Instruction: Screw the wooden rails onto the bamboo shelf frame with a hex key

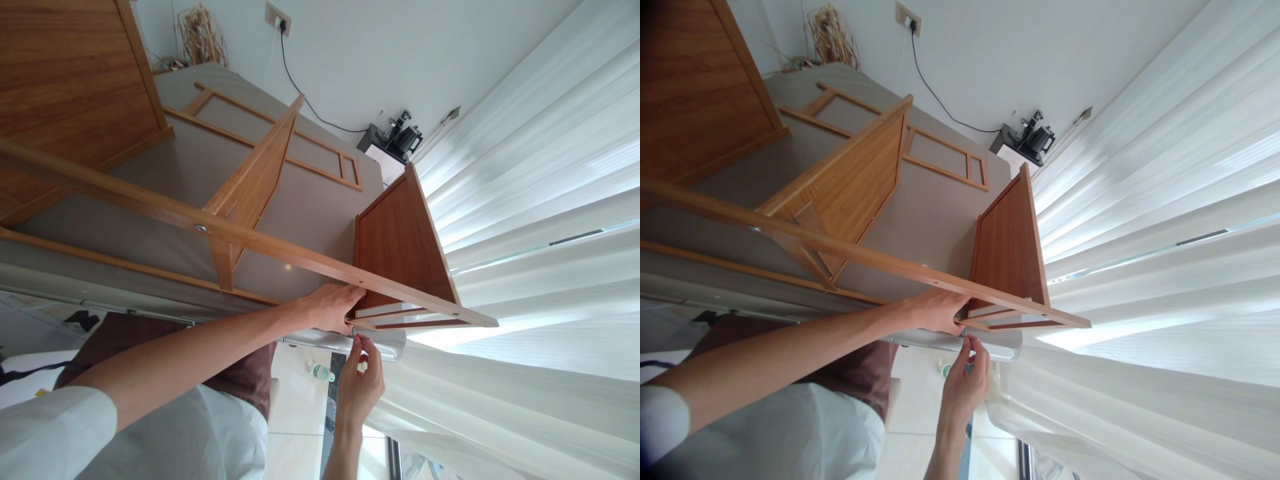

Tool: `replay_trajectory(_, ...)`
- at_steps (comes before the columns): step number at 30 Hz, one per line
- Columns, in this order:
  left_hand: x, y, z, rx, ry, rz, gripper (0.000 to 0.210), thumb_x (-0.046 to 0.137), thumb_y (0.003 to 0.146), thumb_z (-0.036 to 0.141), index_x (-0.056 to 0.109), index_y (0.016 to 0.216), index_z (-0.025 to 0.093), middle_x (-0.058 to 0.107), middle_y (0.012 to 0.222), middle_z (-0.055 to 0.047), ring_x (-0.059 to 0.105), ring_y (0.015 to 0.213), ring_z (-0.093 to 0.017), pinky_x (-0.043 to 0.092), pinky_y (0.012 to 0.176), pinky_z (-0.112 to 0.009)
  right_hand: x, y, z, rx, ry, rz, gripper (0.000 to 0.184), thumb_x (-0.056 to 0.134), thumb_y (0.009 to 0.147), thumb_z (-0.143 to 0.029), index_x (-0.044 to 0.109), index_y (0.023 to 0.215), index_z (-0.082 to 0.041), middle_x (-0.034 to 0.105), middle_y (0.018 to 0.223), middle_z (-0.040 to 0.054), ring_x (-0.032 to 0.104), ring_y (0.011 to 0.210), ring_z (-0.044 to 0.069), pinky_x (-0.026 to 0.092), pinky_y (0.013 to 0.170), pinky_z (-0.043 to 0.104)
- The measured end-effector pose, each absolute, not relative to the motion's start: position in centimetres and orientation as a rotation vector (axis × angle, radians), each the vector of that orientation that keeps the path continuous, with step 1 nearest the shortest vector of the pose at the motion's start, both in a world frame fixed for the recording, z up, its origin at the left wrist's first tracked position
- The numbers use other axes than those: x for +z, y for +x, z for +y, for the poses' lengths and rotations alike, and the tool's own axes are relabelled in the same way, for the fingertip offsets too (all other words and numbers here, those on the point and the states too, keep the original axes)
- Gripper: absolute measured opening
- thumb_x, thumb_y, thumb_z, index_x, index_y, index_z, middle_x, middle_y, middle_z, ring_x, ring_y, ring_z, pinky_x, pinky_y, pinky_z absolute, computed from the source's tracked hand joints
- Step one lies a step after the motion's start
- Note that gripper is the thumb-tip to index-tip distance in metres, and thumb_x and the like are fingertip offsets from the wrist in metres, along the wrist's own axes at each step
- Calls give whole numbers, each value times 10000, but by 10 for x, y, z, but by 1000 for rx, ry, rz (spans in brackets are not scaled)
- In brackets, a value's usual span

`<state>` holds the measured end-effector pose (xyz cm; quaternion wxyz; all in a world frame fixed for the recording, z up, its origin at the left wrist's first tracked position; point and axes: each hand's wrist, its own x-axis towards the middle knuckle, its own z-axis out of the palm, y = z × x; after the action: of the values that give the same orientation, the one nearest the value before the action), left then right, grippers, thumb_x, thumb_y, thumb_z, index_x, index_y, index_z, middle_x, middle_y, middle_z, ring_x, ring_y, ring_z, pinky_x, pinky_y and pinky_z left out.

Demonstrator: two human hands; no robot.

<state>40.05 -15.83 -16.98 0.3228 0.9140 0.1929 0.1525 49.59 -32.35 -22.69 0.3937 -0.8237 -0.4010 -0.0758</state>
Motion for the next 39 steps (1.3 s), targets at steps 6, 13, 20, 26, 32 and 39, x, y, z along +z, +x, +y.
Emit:
replay_trajectory(6,-170,400,-158,392,2397,519,492,731,767,366,512,1170,189,664,1219,-109,683,989,-271,478,686,-301,-229,499,-324,-345,-2055,-1218,314,523,1014,-418,716,1038,-171,727,940,93,638,772,174,477,682,278)
replay_trajectory(13,-171,401,-159,404,2410,528,467,725,757,342,518,1151,198,662,1246,-102,678,1023,-276,498,745,-312,-230,504,-328,-405,-1974,-1344,274,522,1024,-358,702,1091,-163,736,971,98,670,872,192,516,776,308)
replay_trajectory(20,-169,401,-159,386,2391,534,467,719,753,332,517,1149,189,678,1207,-109,687,993,-283,501,708,-317,-229,502,-327,-465,-1925,-1431,224,542,1017,-285,702,1121,-168,732,988,96,667,919,199,528,827,325)
replay_trajectory(26,-168,400,-159,387,2380,532,448,714,751,329,521,1131,189,688,1188,-100,691,978,-274,488,686,-305,-231,504,-330,-470,-1918,-1413,205,571,1003,-247,711,1132,-171,736,1005,87,675,922,192,521,837,315)
replay_trajectory(32,-169,400,-159,395,2379,526,461,717,750,336,521,1139,184,688,1193,-107,691,979,-281,477,669,-309,-231,504,-329,-494,-1911,-1405,192,592,994,-246,716,1121,-172,744,987,76,686,906,186,525,823,305)
replay_trajectory(39,-166,400,-159,357,2385,544,416,723,760,344,537,1096,182,700,1146,-101,698,930,-266,464,649,-296,-235,505,-330,-495,-1887,-1415,198,596,992,-241,721,1125,-167,749,989,87,694,896,196,539,835,331)
